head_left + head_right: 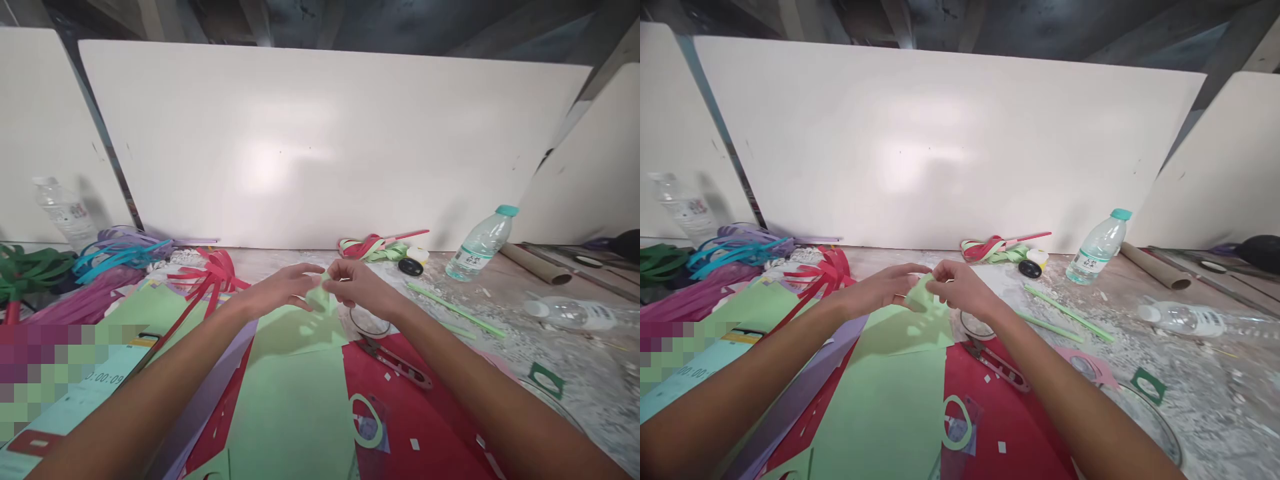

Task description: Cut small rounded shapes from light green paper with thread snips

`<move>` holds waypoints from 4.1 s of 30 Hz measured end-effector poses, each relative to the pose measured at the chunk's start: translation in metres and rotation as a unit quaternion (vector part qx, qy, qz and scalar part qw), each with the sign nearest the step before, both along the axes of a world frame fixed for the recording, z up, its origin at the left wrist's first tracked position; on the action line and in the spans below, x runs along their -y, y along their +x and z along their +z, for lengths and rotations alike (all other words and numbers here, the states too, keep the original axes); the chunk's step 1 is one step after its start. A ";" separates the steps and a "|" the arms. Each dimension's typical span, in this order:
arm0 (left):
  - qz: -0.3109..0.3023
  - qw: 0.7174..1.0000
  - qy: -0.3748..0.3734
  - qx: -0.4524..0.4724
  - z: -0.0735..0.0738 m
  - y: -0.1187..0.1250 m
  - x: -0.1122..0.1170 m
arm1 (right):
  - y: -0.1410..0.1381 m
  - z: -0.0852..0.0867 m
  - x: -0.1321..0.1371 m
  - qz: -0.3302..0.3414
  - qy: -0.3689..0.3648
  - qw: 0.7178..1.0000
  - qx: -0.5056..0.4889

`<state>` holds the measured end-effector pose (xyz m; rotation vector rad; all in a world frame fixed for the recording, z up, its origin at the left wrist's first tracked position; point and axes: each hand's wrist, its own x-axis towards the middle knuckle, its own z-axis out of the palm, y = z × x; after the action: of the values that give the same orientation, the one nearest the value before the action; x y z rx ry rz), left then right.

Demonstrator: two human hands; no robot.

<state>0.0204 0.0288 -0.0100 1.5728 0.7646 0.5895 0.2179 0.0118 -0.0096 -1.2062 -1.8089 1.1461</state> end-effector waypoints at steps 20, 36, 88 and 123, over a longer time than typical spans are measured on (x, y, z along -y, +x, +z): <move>0.172 0.983 0.062 0.009 -0.010 -0.018 -0.008 | 0.050 0.008 0.038 0.015 -0.006 0.886 0.464; 0.187 0.979 0.085 0.012 -0.015 -0.025 0.000 | 0.049 -0.003 0.031 0.086 -0.037 0.912 0.399; 0.102 0.957 0.242 -0.125 0.010 0.001 0.051 | 0.006 0.026 0.053 -0.038 0.246 0.960 0.127; 0.129 0.989 0.072 0.019 -0.016 0.010 0.039 | 0.000 -0.003 0.034 -0.074 0.168 0.980 0.075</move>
<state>0.0303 -0.0101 -0.0264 1.6011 0.9199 0.8786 0.2182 -0.0227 -0.0126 -1.2242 -1.8947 0.6476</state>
